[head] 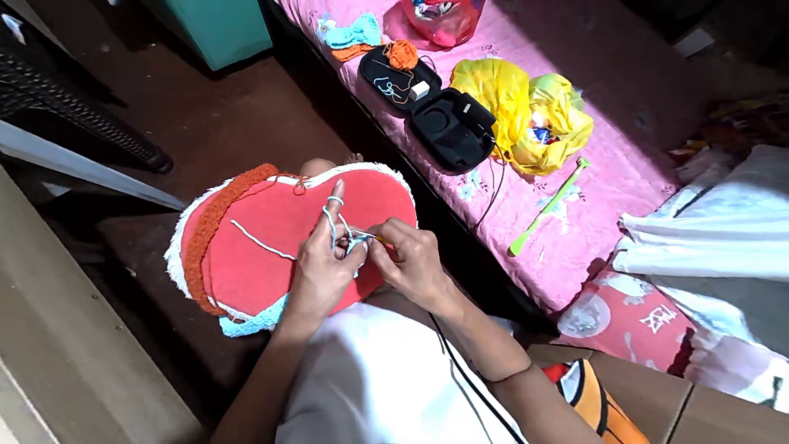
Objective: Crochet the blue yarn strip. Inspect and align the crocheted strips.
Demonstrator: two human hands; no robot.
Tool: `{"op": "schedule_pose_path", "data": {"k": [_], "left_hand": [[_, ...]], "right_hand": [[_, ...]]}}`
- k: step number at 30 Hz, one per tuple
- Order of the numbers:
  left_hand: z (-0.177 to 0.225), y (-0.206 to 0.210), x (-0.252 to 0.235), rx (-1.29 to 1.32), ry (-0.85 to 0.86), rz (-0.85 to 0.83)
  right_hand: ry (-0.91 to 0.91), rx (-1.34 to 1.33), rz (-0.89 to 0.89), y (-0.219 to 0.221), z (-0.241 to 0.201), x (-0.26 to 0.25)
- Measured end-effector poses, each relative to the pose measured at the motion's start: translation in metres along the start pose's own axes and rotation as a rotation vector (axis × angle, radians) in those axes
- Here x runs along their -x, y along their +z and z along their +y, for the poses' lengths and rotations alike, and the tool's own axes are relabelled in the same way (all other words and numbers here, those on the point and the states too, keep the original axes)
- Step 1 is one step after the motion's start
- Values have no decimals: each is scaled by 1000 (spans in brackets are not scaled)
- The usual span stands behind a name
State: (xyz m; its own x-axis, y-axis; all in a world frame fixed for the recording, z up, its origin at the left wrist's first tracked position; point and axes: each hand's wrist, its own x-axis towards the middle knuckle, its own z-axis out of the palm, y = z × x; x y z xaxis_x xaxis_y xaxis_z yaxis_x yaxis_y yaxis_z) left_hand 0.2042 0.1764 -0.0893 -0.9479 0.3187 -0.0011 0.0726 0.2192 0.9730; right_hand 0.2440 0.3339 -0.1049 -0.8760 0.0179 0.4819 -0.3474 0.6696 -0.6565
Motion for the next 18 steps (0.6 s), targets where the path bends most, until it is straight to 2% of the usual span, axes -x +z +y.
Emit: {"op": "schedule_pose_path", "data": {"k": [3,6,9,13,18], "left_hand": [[-3,2,0,53,41,27],[-7,1,1,-2,70,3],[-7,-1,0,-49,32,-19],[-8,-5,-3,20,-27,-31],[-14,-7,-9,148,-125,15]], "right_hand": [[-16,15,14,-1,3,0],[12,-44,-8,-3,10,-3],[161,-196,-84,-9,17,-8],[407,-488,-203,-13,22,-15],[465,-532,-286,-18,32,-14]]}}
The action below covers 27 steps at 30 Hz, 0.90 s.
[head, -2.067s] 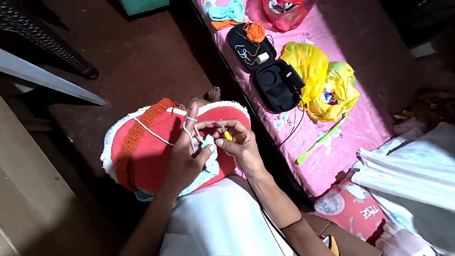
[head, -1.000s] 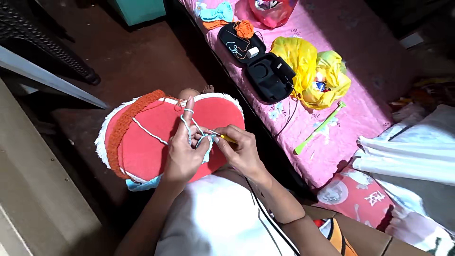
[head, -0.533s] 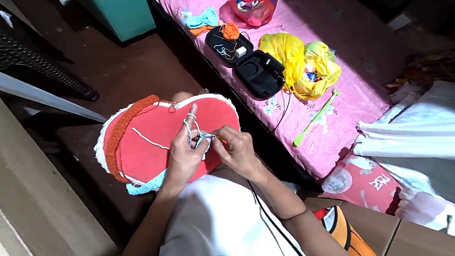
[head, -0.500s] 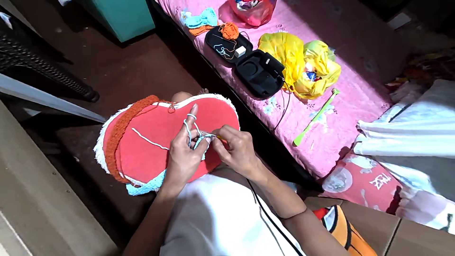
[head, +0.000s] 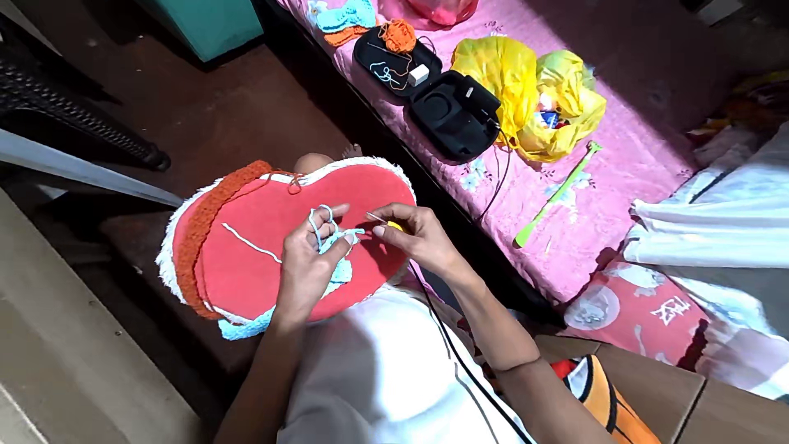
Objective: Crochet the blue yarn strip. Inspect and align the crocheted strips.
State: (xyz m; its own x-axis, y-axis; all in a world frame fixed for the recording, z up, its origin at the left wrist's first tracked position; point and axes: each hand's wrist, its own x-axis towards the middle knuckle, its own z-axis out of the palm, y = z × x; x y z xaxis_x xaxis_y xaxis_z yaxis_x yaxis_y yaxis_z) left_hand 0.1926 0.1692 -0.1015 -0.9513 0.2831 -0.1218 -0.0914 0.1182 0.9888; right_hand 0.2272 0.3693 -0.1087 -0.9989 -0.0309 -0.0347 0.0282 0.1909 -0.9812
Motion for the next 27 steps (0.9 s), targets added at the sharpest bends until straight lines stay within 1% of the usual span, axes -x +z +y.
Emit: {"op": "schedule_pose_path", "data": {"k": [2,4,8,11,14,22,27], "left_hand": [[-1,1,-1,23,-33,18],[-2,2,-2,49,-38,39],[-3,4,-2,28,-25,72],[-3,4,-1,5,-11,79],[-3,4,0,-2,-1,82],[4,5,5,-16,9,89],[2,3,3,-1,33,110]], "right_hand": [[1,83,-29,-3,4,5],[-59,196,-25,-2,9,12],[-296,397,107,7,12,25],[-397,544,183,13,10,29],[-414,634,231,18,10,28],[-431,665,269,25,8,26],[-428,679,307,21,7,29]]}}
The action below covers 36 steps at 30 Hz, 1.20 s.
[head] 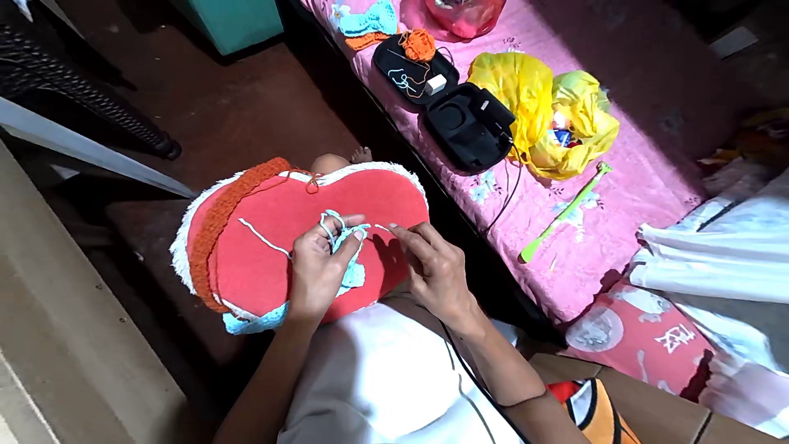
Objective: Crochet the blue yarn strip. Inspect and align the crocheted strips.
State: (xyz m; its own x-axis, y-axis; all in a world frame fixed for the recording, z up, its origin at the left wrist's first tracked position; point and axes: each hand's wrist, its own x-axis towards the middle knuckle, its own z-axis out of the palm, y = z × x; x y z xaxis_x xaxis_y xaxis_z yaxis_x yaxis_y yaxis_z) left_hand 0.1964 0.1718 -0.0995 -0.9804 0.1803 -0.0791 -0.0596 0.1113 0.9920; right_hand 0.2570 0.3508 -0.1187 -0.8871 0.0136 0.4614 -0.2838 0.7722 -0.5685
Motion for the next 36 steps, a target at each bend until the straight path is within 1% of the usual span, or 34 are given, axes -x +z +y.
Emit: {"op": "schedule_pose_path", "data": {"k": [4,9,18,24,28,33,36], "left_hand": [[0,2,1,7,-21,-4],[2,1,2,11,-13,-11],[1,1,2,16,-5,-19],[3,1,0,42,-47,-9],[2,2,0,61,-41,-22],[4,1,0,70,-46,-15],[1,1,-2,76,-47,-7]], "right_hand": [[-50,-41,11,1,-3,1],[-27,0,15,5,-4,-3],[-38,8,20,6,-4,-4],[-45,-17,45,3,-3,-2],[-61,-18,49,6,-4,-3],[-14,51,63,6,-2,-6],[39,-14,55,4,4,-7]]}}
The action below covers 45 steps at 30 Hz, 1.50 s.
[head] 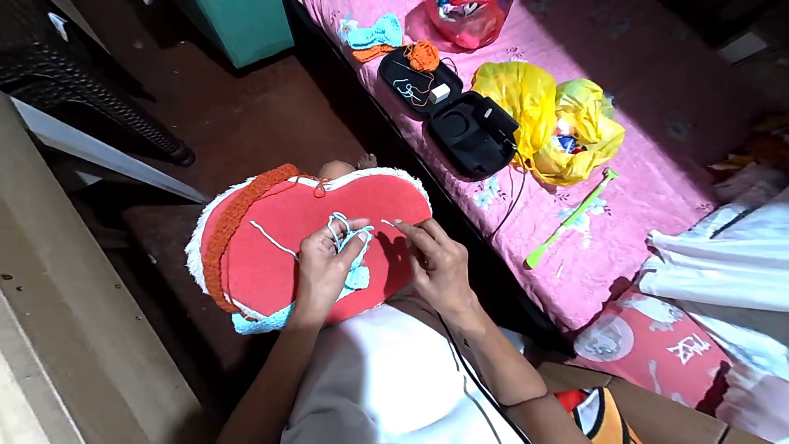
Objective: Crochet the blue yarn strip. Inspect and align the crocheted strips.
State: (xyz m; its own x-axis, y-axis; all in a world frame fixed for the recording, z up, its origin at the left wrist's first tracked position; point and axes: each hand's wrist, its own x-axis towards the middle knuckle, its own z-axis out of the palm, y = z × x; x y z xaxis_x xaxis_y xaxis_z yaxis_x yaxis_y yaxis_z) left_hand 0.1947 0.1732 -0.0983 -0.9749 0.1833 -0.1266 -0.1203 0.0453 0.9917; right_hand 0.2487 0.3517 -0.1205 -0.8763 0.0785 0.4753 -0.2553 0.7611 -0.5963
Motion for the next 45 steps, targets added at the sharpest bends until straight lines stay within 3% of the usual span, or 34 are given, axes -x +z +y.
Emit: {"op": "schedule_pose_path", "data": {"k": [7,19,21,25,28,31,36,45], "left_hand": [[-2,2,1,17,-6,-3],[0,2,4,-6,-8,-21],[-1,3,4,-12,24,-33],[2,6,7,-13,98,-22],[5,5,8,-60,159,13],[8,7,9,-74,200,42],[4,4,6,-87,230,77],[8,4,4,10,146,14]], "right_hand": [[-87,-39,-17,2,-6,2],[-58,-6,-10,7,-7,2],[83,-252,-55,9,-8,2],[587,-1103,-166,16,-14,-7],[637,-1359,-191,26,-13,-9],[574,-1379,-238,33,-18,-11],[457,-1148,-220,36,-27,-16],[461,-1149,-143,31,-24,-14]]}}
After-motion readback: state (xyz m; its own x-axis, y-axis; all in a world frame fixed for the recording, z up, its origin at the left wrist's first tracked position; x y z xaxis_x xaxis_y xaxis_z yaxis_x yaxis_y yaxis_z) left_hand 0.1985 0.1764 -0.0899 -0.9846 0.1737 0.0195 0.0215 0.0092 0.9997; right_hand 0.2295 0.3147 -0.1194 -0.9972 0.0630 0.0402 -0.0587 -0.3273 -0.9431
